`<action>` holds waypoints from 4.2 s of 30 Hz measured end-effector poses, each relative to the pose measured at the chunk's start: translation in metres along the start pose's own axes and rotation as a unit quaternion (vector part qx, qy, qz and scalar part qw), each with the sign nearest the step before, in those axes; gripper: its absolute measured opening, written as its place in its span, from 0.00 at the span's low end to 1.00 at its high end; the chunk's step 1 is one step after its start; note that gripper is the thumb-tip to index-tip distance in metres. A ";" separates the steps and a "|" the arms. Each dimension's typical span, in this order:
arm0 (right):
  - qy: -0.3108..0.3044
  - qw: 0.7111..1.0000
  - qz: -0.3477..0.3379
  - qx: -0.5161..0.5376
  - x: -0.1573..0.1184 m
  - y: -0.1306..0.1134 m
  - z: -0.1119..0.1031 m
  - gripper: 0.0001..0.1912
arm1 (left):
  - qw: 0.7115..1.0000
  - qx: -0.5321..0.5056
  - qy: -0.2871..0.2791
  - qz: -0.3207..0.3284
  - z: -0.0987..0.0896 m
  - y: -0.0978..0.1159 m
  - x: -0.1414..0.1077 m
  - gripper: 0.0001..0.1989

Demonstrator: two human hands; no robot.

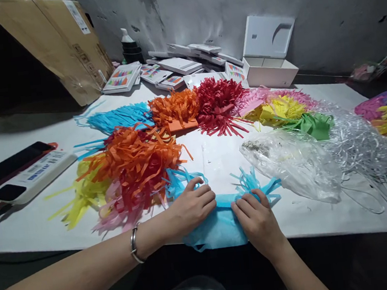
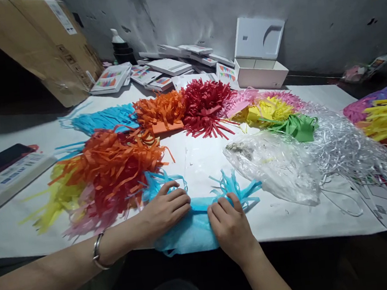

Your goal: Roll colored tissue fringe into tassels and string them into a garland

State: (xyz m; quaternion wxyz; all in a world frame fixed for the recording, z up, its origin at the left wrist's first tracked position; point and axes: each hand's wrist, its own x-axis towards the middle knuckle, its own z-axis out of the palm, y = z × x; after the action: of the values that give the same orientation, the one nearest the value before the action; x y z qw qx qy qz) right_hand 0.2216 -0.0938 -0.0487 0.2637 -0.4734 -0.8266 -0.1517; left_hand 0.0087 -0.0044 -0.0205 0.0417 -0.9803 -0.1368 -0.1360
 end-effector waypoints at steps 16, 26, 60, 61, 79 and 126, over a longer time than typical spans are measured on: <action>-0.066 0.997 0.006 0.040 0.003 0.004 -0.002 0.16 | 0.969 -0.180 0.011 -0.169 0.005 0.003 -0.006 0.07; -0.066 0.989 0.059 0.117 0.001 0.009 -0.005 0.11 | 0.989 -0.086 -0.007 -0.121 0.002 0.008 -0.002 0.09; 0.148 0.926 0.299 0.178 0.019 0.024 -0.005 0.07 | 0.993 -0.103 -0.011 -0.052 0.018 0.016 -0.003 0.23; 0.172 0.909 0.328 0.190 0.017 0.032 -0.008 0.08 | 0.993 -0.097 -0.012 -0.058 0.018 0.011 -0.003 0.22; 0.199 0.971 0.076 -0.109 -0.038 0.058 -0.139 0.15 | 0.905 -0.377 -0.110 -0.162 -0.040 -0.027 0.047 0.18; 0.302 0.883 0.238 0.268 -0.001 -0.046 -0.065 0.12 | 0.589 -0.759 0.040 -0.275 -0.053 0.069 0.056 0.20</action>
State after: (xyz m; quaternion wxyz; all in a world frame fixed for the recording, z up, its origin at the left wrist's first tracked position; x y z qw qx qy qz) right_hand 0.2009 -0.1503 0.0037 0.6457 -0.4986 -0.5783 0.0075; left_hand 0.0667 -0.0625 0.0431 -0.7510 -0.5664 -0.2453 -0.2347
